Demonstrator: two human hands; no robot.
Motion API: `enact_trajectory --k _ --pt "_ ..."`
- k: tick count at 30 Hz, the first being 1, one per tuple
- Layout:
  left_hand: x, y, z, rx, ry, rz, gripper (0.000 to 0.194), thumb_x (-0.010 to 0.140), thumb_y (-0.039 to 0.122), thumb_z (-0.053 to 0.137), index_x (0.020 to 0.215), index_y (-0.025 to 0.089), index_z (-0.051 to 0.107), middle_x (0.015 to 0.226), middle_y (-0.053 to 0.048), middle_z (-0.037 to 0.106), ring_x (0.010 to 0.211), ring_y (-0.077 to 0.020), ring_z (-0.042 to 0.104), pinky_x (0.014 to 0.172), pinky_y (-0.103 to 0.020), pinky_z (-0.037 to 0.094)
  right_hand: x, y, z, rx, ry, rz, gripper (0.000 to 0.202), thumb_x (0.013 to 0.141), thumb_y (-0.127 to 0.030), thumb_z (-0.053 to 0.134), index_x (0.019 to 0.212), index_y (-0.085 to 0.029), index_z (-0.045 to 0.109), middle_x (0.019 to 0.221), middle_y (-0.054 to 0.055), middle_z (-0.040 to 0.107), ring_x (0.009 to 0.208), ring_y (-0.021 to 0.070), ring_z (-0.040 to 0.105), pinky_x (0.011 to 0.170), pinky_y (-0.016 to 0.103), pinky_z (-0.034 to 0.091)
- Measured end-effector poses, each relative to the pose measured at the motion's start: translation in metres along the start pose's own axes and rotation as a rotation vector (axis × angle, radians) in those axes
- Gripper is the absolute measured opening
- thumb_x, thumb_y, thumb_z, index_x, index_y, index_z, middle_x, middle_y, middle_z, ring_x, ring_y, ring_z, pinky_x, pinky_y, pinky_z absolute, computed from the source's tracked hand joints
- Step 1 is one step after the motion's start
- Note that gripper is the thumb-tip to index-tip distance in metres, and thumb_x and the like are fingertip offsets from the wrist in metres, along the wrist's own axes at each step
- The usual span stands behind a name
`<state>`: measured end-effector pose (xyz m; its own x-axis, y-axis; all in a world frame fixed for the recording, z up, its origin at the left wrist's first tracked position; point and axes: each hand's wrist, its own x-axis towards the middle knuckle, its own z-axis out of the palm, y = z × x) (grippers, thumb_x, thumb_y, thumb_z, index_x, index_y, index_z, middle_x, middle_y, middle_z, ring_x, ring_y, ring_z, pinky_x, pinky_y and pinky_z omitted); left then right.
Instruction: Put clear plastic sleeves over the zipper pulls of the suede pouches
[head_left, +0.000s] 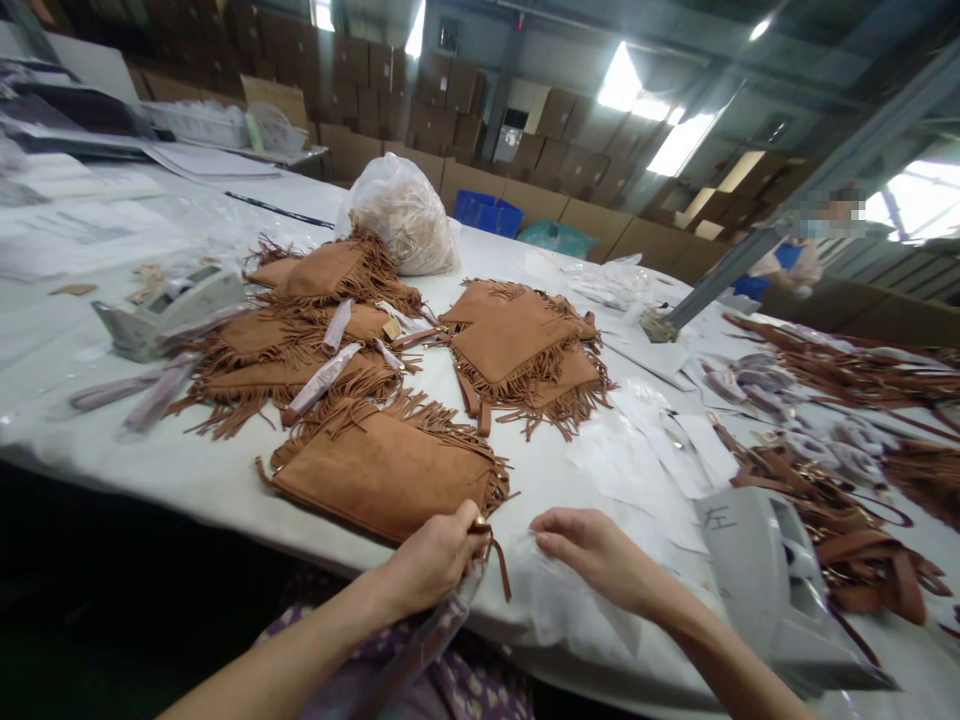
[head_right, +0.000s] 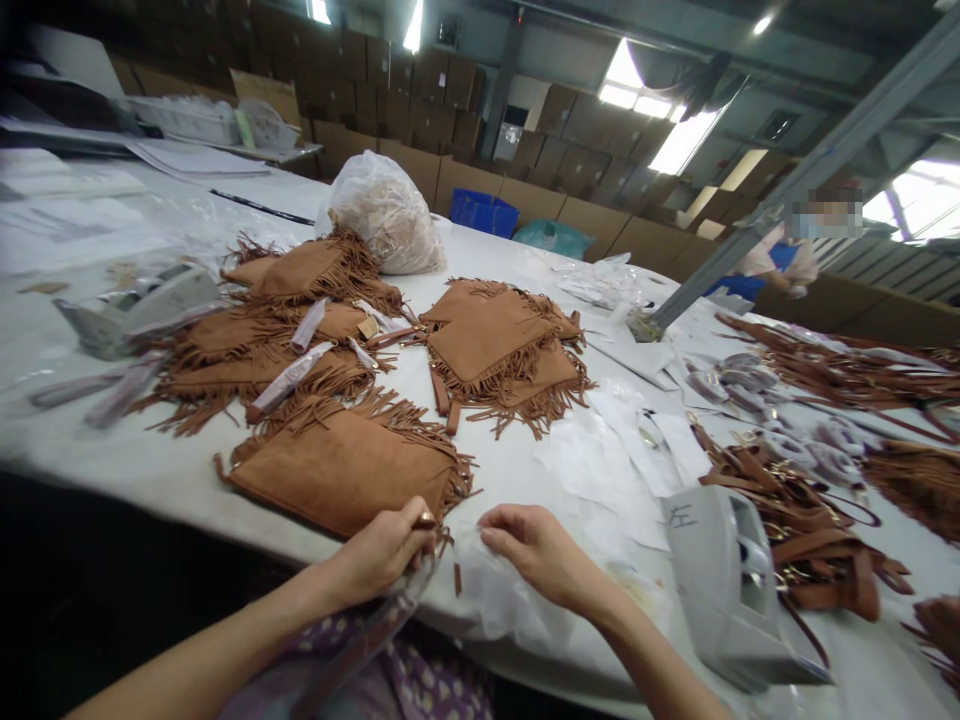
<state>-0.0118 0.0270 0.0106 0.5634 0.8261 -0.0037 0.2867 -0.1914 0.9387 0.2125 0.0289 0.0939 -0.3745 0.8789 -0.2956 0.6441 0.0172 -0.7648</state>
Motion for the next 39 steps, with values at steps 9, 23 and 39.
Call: enact_trajectory --k 9,23,39 --pt "0.004 0.02 -0.002 0.346 -0.122 -0.05 0.021 0.095 0.036 0.032 0.101 0.022 0.047 0.089 -0.006 0.067 0.083 -0.0254 0.064 0.066 -0.029 0.038 -0.014 0.025 0.025 -0.098 0.174 -0.004 0.028 0.088 -0.033 0.05 0.109 -0.021 0.064 0.07 0.0 0.067 0.063 0.0152 0.058 0.063 0.025 0.045" --pt "0.021 0.021 -0.012 0.342 -0.324 0.047 0.024 0.091 0.039 0.042 0.096 0.02 0.056 0.083 -0.006 0.067 0.074 -0.0229 0.063 0.059 -0.026 0.037 0.007 0.005 0.042 -0.384 0.12 -0.14 0.025 0.091 -0.03 0.046 0.082 -0.019 0.066 0.074 0.005 0.069 0.068 0.0161 0.063 0.063 0.022 0.042" --pt "-0.002 0.009 -0.006 -0.157 -0.02 -0.028 0.018 0.089 0.027 0.046 0.079 0.015 0.057 0.068 0.003 0.053 0.064 -0.0108 0.046 0.06 -0.02 0.034 -0.015 0.023 0.024 0.025 0.146 -0.044 0.015 0.083 -0.028 0.06 0.083 -0.02 0.073 0.082 0.003 0.072 0.077 0.0177 0.065 0.074 0.026 0.047"
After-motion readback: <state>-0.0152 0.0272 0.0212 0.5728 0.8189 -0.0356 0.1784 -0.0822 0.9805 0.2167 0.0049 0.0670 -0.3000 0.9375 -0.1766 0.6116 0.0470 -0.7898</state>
